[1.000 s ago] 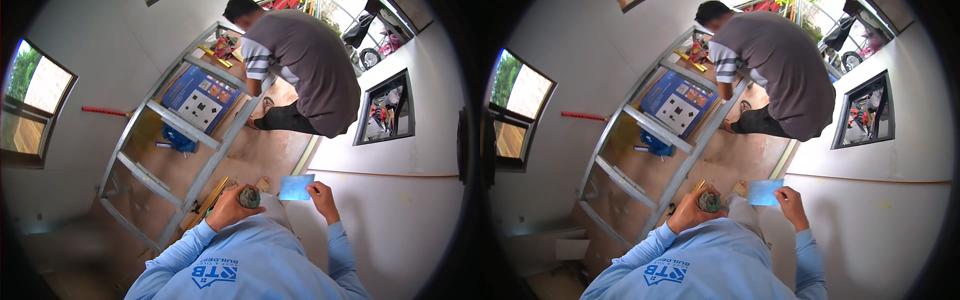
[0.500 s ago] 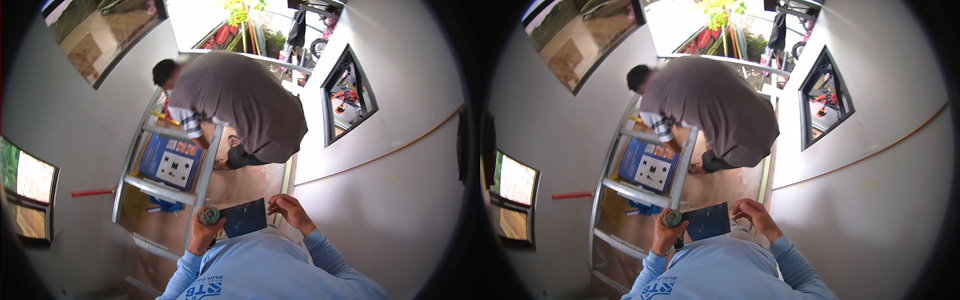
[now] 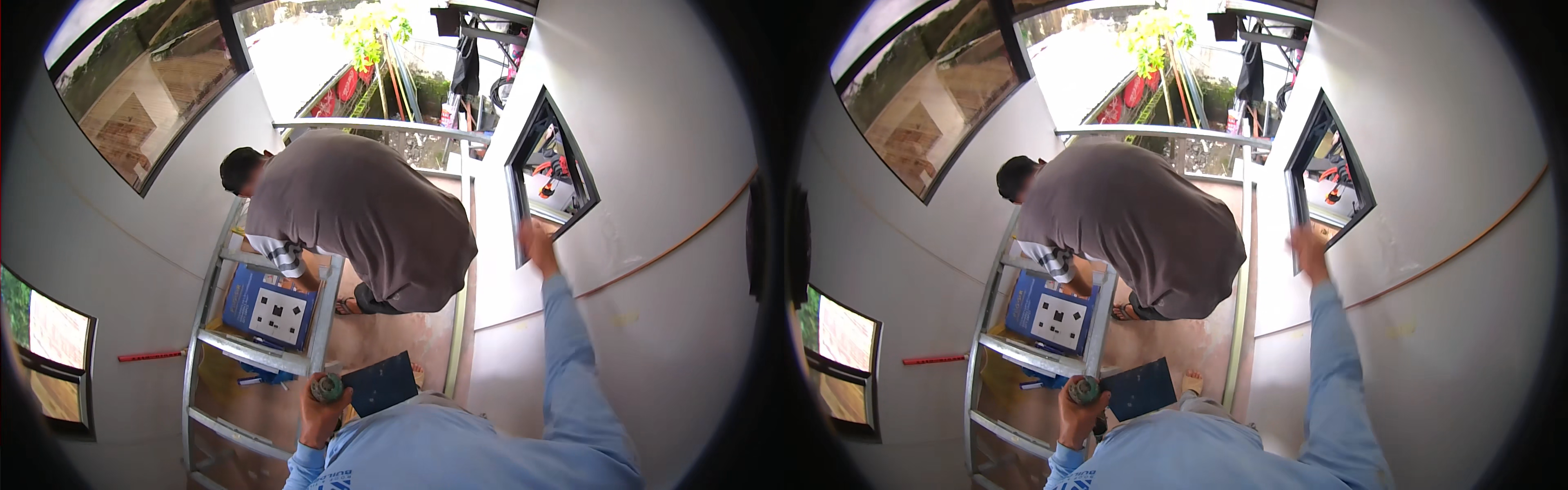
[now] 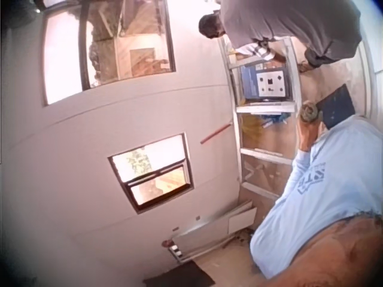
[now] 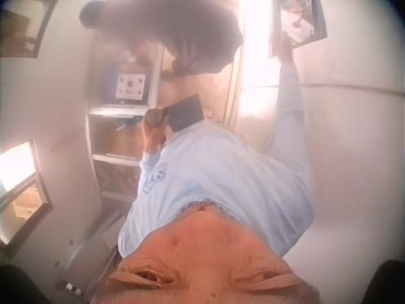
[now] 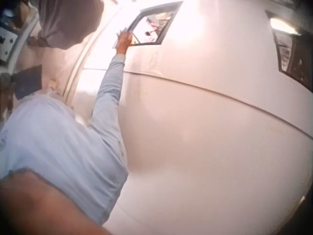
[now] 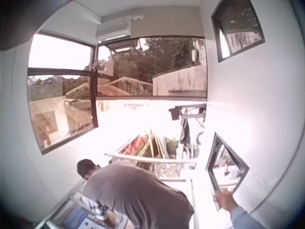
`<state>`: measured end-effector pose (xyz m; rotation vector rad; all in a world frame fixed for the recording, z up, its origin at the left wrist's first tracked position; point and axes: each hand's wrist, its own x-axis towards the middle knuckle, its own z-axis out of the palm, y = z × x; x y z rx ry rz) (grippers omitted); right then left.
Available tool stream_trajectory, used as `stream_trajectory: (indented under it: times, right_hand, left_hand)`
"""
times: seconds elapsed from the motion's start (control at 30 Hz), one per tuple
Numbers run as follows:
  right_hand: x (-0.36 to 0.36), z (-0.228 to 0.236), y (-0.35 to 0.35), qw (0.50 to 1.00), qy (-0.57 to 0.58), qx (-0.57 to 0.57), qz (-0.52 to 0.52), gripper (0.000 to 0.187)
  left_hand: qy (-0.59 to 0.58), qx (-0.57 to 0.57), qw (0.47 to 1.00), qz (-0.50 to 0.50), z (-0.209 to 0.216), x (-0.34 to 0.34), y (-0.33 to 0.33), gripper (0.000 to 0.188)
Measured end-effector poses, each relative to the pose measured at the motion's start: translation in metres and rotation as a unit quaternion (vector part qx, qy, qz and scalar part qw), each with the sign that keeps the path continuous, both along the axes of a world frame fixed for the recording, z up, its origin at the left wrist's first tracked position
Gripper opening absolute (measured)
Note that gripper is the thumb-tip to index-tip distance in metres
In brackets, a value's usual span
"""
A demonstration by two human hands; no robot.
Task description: The person sands the surface of a circular pipe connector by hand with an abrasive pad and plugs in a portable floor fan.
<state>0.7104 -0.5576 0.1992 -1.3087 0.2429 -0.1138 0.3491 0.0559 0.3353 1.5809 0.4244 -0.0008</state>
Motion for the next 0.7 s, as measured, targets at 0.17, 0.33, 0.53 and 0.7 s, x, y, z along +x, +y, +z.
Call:
stream_trajectory:
  times: [0.17, 0.33, 0.53, 0.7]
  right_hand:
    - [0.086, 0.184, 0.069, 0.989, -0.084, -0.056, -0.109, 0.033]
    - [-0.062, 0.115, 0.172, 0.99, -0.055, -0.113, -0.065, 0.051]
    - [-0.323, 0.028, 0.306, 0.922, 0.173, 0.066, 0.34, 0.069]
    - [-0.36, 0.075, 0.358, 0.858, 0.198, 0.202, 0.428, 0.051]
  left_hand:
    - [0.043, 0.002, 0.999, 0.007, 0.003, -0.008, -0.004, 0.041]
    - [0.03, 0.009, 0.999, 0.029, 0.006, -0.018, -0.004, 0.041]
    - [-0.001, 0.013, 0.996, 0.088, 0.002, -0.024, 0.001, 0.035]
    - [-0.006, 0.006, 0.999, 0.043, 0.001, -0.028, 0.003, 0.032]
